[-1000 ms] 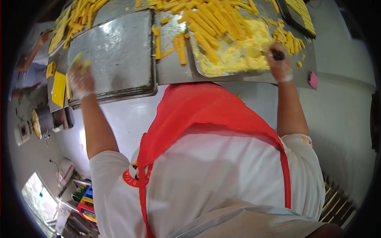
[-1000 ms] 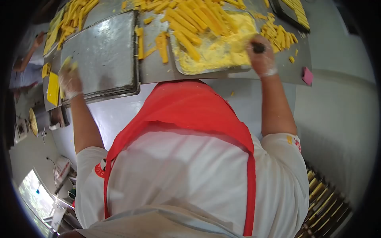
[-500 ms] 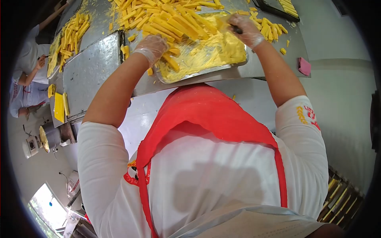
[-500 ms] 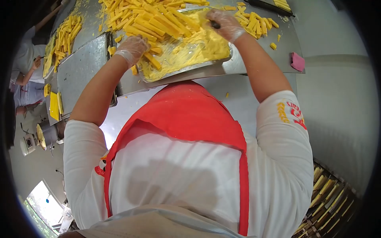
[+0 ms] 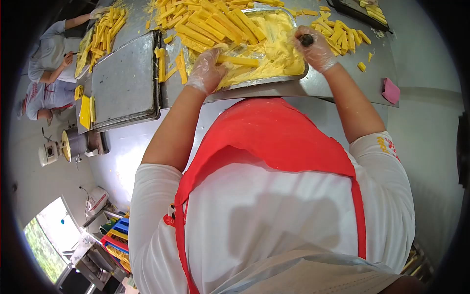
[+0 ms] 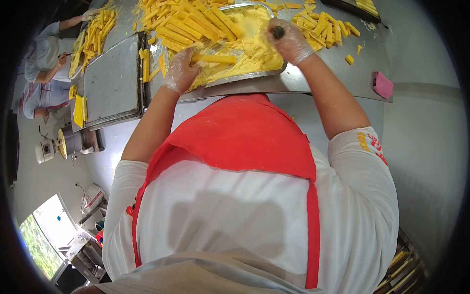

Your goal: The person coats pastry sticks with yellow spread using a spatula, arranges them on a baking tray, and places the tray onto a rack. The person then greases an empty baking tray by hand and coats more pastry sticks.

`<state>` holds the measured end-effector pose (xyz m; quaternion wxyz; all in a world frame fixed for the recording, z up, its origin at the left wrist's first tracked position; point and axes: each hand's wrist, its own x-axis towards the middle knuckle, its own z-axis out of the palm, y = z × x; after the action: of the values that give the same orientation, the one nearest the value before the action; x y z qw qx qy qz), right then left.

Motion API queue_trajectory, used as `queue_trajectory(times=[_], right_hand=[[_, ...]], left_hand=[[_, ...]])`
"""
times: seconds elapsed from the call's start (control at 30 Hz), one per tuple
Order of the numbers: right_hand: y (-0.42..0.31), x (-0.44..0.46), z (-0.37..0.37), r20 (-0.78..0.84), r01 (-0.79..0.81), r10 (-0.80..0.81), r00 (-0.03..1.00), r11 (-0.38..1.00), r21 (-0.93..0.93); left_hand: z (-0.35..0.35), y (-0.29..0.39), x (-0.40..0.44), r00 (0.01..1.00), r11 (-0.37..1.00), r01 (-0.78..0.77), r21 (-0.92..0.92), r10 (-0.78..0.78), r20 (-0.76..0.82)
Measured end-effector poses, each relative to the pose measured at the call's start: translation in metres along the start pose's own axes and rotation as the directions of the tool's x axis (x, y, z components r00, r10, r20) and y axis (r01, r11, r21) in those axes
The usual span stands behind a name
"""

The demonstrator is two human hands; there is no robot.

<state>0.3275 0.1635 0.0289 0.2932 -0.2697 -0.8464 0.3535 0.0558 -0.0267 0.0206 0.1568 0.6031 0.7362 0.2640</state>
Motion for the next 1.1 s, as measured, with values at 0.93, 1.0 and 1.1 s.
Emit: queue_trajectory(times=[0.93,1.0,1.1], right_hand=[[-0.034,0.013,0.037,0.021,-0.276,0.276,0.961,0.961,-0.017],[-0.063,0.012,0.029,0.011,-0.196,0.195,0.981,0.98,0.021],[-0.096,-0.001,0.042,0.067,-0.082,0.075,0.995,0.992,0.1]], left_hand=[[-0.002,0.01,-0.009,0.724,0.667,-0.69,0.281,0.645,0.244],[-0.005,0.014,-0.006,0.828,0.761,-0.56,0.328,0.497,0.262],[-0.013,0.028,0.002,0.98,0.988,-0.051,0.148,0.021,0.198]])
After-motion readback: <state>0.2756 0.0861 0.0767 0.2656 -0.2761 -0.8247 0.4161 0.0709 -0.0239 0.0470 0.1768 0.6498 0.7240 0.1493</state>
